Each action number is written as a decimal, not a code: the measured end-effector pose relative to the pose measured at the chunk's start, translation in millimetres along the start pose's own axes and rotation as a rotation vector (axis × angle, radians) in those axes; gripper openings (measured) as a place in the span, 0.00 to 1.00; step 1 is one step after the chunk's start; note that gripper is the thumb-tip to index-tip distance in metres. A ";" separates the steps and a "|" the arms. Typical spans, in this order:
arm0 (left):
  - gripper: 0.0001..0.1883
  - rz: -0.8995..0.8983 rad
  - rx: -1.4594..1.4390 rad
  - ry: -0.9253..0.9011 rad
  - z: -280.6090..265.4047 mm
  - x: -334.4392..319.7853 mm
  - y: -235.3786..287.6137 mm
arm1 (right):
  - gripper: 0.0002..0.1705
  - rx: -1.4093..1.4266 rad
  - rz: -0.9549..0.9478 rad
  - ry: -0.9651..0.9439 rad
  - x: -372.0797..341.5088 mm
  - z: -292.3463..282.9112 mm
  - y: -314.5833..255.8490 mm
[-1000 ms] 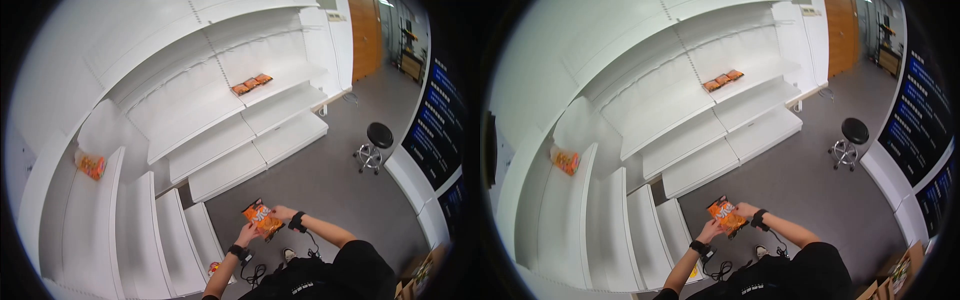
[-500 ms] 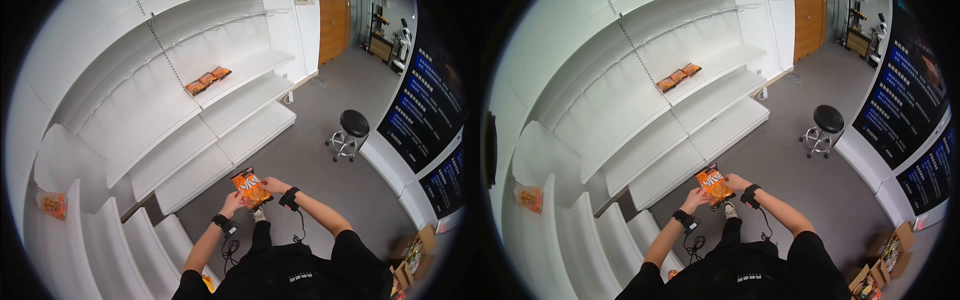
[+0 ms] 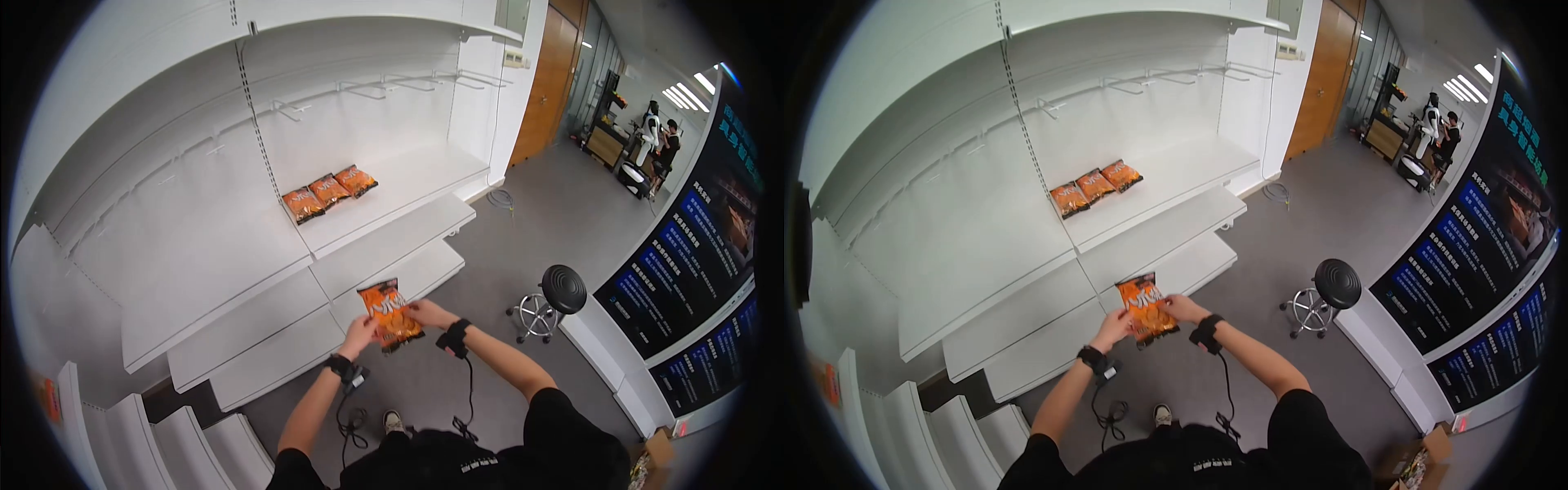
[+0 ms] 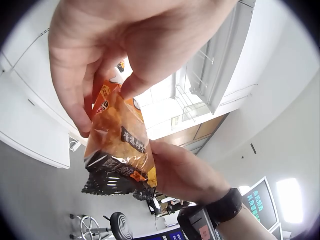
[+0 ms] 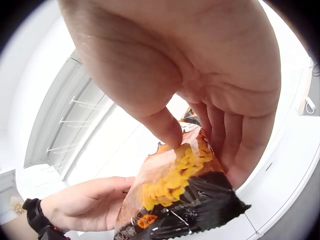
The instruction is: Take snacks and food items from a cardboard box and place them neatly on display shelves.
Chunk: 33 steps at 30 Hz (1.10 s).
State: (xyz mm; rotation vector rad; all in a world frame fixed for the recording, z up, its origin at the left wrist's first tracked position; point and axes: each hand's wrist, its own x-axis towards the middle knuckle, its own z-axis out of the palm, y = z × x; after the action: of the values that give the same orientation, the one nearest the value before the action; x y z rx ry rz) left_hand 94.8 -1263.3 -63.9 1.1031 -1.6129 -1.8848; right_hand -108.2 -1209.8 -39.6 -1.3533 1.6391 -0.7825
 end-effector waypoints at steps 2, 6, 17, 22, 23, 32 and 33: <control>0.13 0.085 -0.057 0.002 -5.1 27.8 21.4 | 0.21 0.030 0.181 -0.093 11.0 -29.2 -39.7; 0.14 0.043 -0.059 0.003 -18.7 64.6 74.7 | 0.23 0.015 0.061 -0.093 65.6 -60.4 -50.1; 0.14 0.012 0.039 0.092 -21.4 219.4 135.9 | 0.23 0.037 -0.019 -0.119 218.9 -160.2 -29.5; 0.13 0.002 0.105 0.139 -15.8 332.2 176.9 | 0.22 -0.065 -0.099 -0.109 329.4 -233.7 -13.6; 0.13 0.035 0.068 0.194 -14.8 352.5 177.7 | 0.22 -0.183 -0.158 -0.025 352.3 -238.5 -3.7; 0.14 0.183 0.359 0.513 -44.0 468.5 243.2 | 0.24 -0.043 -0.275 0.042 479.0 -297.1 -39.1; 0.15 0.208 0.513 0.579 -53.1 479.3 235.2 | 0.24 -0.039 -0.268 0.028 482.9 -300.5 -45.3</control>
State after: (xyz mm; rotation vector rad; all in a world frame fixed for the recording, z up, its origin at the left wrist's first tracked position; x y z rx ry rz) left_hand -189.6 -1710.5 20.0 1.4431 -1.7921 -0.9069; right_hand -383.2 -1705.1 28.1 -1.6184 1.5190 -0.9316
